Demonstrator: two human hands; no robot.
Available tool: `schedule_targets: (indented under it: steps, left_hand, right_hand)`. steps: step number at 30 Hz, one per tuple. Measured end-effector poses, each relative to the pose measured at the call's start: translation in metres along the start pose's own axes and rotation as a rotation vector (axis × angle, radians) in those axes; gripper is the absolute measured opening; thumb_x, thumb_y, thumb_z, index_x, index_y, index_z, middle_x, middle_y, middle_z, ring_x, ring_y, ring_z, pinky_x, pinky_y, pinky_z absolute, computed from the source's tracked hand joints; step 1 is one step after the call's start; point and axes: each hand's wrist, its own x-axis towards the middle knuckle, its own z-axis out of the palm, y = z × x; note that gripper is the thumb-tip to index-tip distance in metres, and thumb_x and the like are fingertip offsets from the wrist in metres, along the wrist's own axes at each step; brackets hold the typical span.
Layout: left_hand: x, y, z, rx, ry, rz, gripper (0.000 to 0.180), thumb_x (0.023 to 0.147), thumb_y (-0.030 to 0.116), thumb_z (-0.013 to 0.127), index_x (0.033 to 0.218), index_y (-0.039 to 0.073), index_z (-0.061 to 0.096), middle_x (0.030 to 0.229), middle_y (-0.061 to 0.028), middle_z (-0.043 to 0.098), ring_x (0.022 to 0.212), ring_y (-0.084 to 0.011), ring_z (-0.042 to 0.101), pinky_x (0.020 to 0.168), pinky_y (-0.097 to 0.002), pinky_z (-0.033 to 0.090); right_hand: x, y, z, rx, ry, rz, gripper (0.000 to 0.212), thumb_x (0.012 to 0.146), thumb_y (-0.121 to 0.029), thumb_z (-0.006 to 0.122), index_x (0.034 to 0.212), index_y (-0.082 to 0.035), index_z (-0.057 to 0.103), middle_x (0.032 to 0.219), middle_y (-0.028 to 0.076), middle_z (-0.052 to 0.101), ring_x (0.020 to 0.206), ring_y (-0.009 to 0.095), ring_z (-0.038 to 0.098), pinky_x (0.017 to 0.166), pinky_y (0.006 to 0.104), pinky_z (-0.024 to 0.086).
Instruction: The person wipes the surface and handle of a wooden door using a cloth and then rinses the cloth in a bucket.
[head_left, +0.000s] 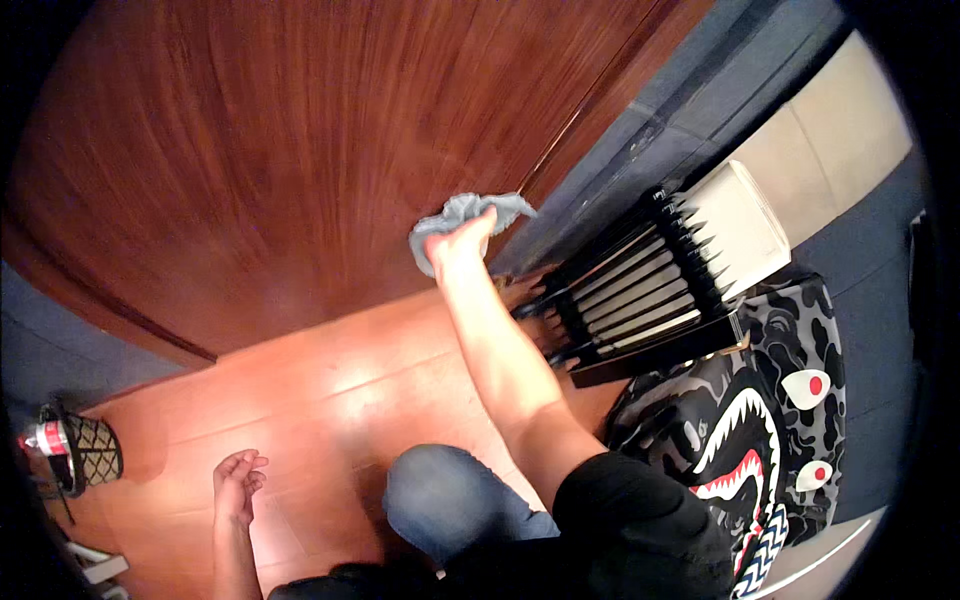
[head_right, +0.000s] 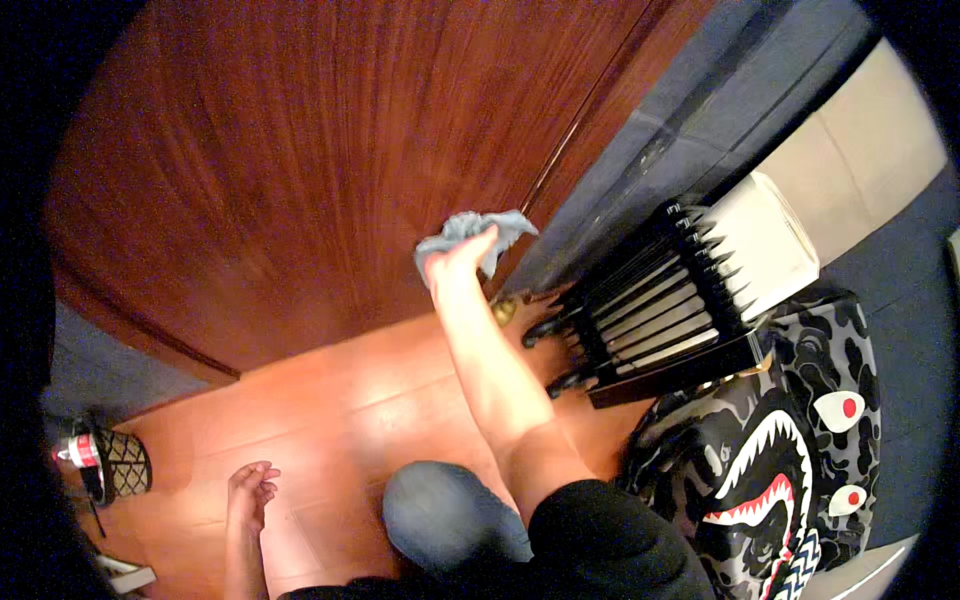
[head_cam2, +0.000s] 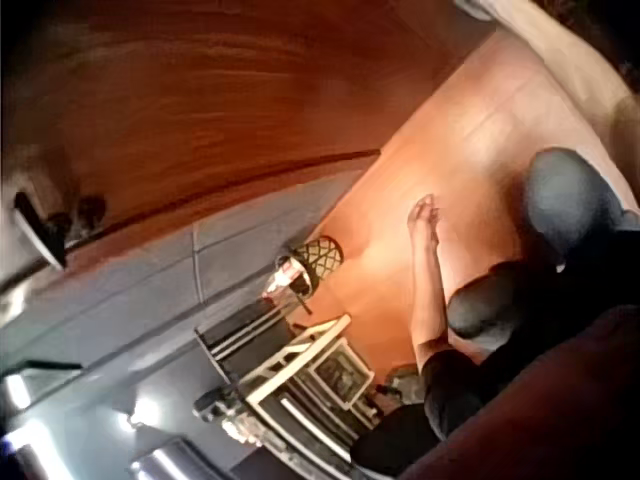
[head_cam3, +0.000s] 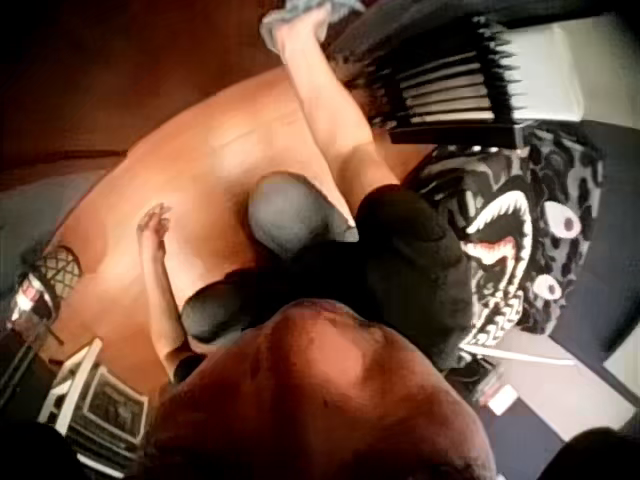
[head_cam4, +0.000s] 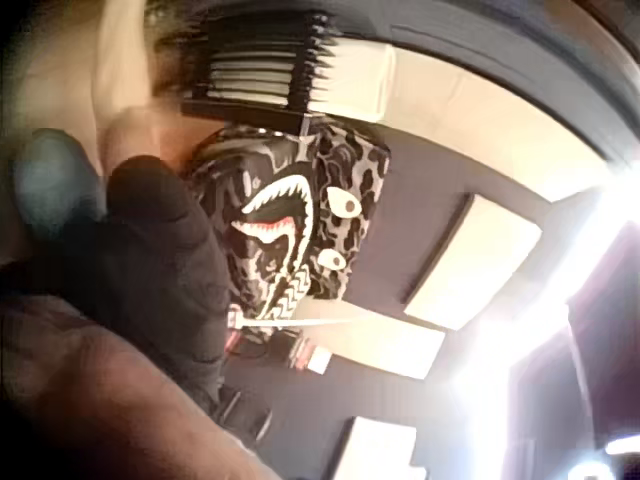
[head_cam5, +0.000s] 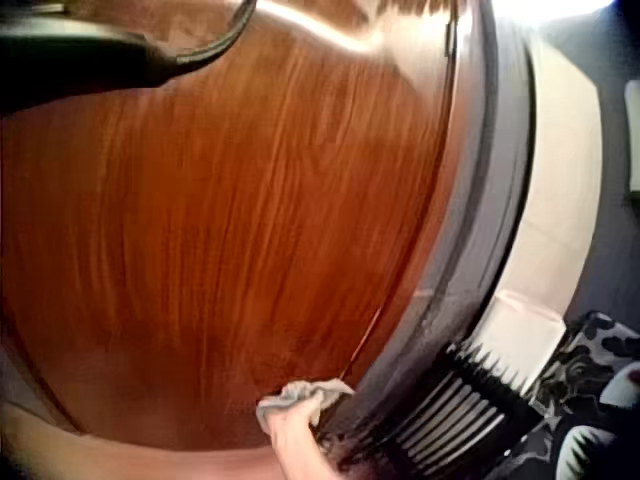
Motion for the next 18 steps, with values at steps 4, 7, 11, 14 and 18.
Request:
schedule_targets:
  steps: [4,7,11,14,18]
  left_hand:
    - [0.008,-0.004,0.022,-0.076,-0.123,0.028,0.023,0.096,0.021,0.065,0.107,0.001,0.064,0.092,-0.0127,0.072,0.065,-0.0138,0.062,0.061,-0.0270,0.051]
    - [0.005,-0.015,0.016,-0.074,-0.150,-0.002,0.019,0.096,0.019,0.065,0.105,0.002,0.066,0.091,-0.0123,0.073,0.064,-0.0140,0.062,0.061,-0.0266,0.052]
    - [0.012,-0.020,0.016,-0.089,-0.138,-0.077,0.015,0.097,0.016,0.064,0.103,0.003,0.067,0.090,-0.0118,0.072,0.064,-0.0128,0.061,0.061,-0.0253,0.051]
    - [0.002,-0.015,0.008,-0.080,-0.071,-0.054,0.015,0.097,0.016,0.063,0.103,0.003,0.066,0.089,-0.0117,0.073,0.063,-0.0124,0.062,0.058,-0.0244,0.050]
    - [0.013,-0.024,0.011,-0.077,-0.088,-0.056,0.014,0.096,0.015,0.065,0.100,0.003,0.067,0.087,-0.0112,0.073,0.062,-0.0113,0.061,0.056,-0.0225,0.049]
  right_hand:
    - [0.057,-0.035,0.001,-0.175,0.039,-0.196,0.071,0.099,-0.063,0.034,0.146,-0.011,0.047,0.149,0.005,0.050,0.136,0.026,0.045,0.119,0.0438,0.027]
    - [0.049,-0.044,0.045,-0.486,0.392,-0.296,0.085,0.097,-0.065,0.039,0.153,-0.001,0.030,0.162,0.013,0.028,0.140,0.030,0.039,0.116,0.0383,0.029]
    - [0.020,-0.058,0.102,-0.337,-0.014,-1.022,0.065,0.104,-0.046,0.046,0.139,0.008,0.043,0.148,0.023,0.044,0.133,0.030,0.044,0.114,0.0370,0.031]
    - [-0.064,-0.088,0.182,-0.895,-0.241,-1.617,0.066,0.105,-0.042,0.043,0.137,0.016,0.044,0.149,0.033,0.040,0.139,0.043,0.039,0.117,0.0488,0.024]
    - [-0.118,-0.199,0.292,-1.330,-0.320,-1.943,0.076,0.103,-0.052,0.033,0.147,0.010,0.032,0.154,0.035,0.029,0.143,0.054,0.020,0.120,0.0579,0.010]
